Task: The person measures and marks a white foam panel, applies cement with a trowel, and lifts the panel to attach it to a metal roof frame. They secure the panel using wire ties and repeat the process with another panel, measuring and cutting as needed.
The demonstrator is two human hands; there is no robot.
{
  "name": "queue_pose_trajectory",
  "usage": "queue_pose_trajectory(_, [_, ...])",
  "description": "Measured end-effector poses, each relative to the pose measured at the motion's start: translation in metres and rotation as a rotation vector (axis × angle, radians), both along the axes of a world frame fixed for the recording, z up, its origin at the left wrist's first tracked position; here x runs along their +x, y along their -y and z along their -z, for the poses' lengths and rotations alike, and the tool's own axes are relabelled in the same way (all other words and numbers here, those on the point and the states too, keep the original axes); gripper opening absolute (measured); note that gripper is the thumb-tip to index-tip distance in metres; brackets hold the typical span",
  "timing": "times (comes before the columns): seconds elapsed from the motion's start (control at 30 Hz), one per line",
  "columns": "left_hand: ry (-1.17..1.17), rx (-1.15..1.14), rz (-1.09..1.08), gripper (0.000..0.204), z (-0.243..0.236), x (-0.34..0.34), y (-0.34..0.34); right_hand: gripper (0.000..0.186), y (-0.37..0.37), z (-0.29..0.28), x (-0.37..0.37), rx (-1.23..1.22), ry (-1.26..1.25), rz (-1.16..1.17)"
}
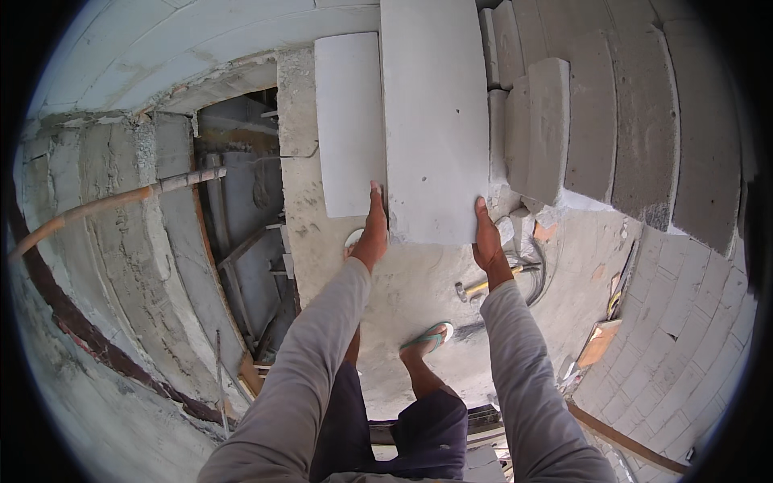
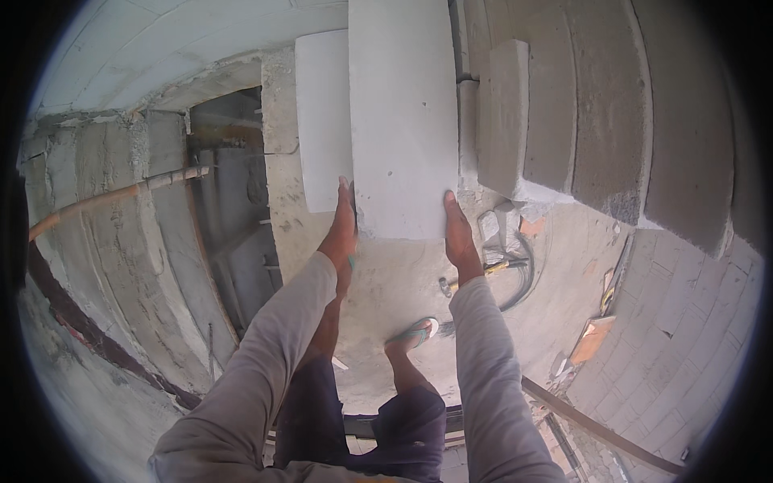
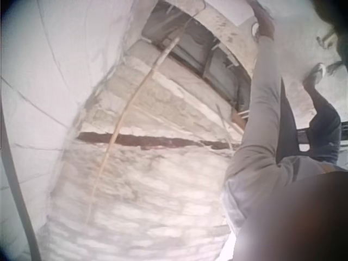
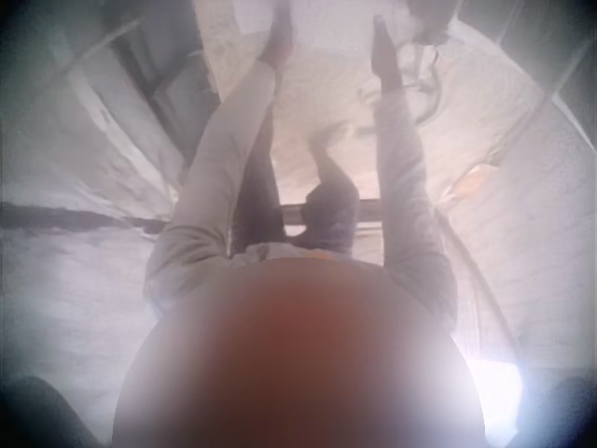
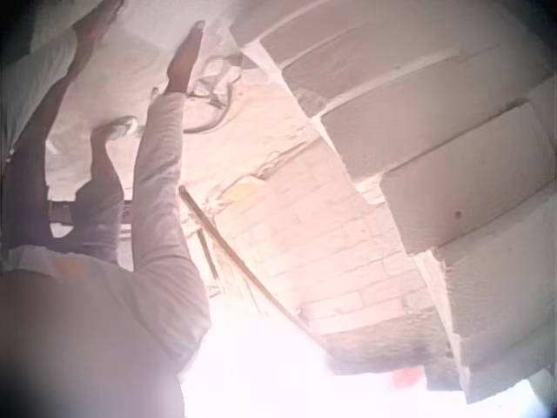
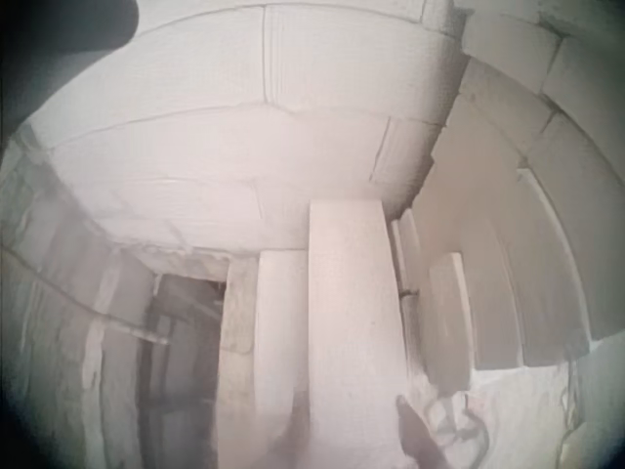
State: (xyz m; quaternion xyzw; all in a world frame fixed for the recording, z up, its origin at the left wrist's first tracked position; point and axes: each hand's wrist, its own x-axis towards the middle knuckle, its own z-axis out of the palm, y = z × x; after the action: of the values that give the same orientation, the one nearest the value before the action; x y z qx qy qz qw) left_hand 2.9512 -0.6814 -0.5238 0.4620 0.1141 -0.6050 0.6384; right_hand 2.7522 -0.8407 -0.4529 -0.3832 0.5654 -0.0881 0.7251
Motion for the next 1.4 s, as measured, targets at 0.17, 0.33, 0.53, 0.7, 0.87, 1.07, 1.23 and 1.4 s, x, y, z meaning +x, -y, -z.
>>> queue_pose_trajectory(0.17, [0.017, 0.099, 0.085, 0.101, -0.039, -0.013, 0.001, 0.083, -0.014, -0.021, -0.012, -0.079, -0.056, -0.095])
queue_pose_trajectory(0.33, [0.084, 0.137, 0.006, 0.091, -0.009, -0.07, -0.075, 0.081, -0.064, -0.028, -0.058, -0.048, -0.091, -0.164])
queue_pose_trajectory(0.53, [-0.235, 0.2, -0.169, 0.083, -0.079, -0.177, -0.1, 0.077, -0.127, -0.026, -0.18, -0.039, -0.039, -0.072])
queue_pose_trajectory(0.7, [-0.344, 0.193, -0.134, 0.07, -0.032, -0.252, -0.142, 0.083, -0.165, -0.021, -0.234, 0.1, 0.064, 0.711])
queue_pose_trajectory(0.87, [-0.518, 0.065, 0.003, 0.057, -0.011, -0.275, -0.114, 0.063, -0.231, 0.095, -0.247, 0.308, 0.312, 1.053])
queue_pose_trajectory(1.07, [-0.036, 0.436, 0.39, 0.044, 0.043, -0.061, -0.152, 0.079, -0.175, 0.039, -0.242, 0.397, 0.211, 1.017])
queue_pose_trajectory(1.23, [0.105, 0.534, 0.507, 0.045, 0.106, -0.056, -0.075, 0.107, -0.15, 0.038, -0.253, 0.167, -0.09, 0.729])
queue_pose_trajectory(1.4, [-0.001, 0.516, 0.606, 0.045, 0.117, -0.136, -0.066, 0.103, -0.129, 0.007, -0.266, 0.138, 0.161, 0.73])
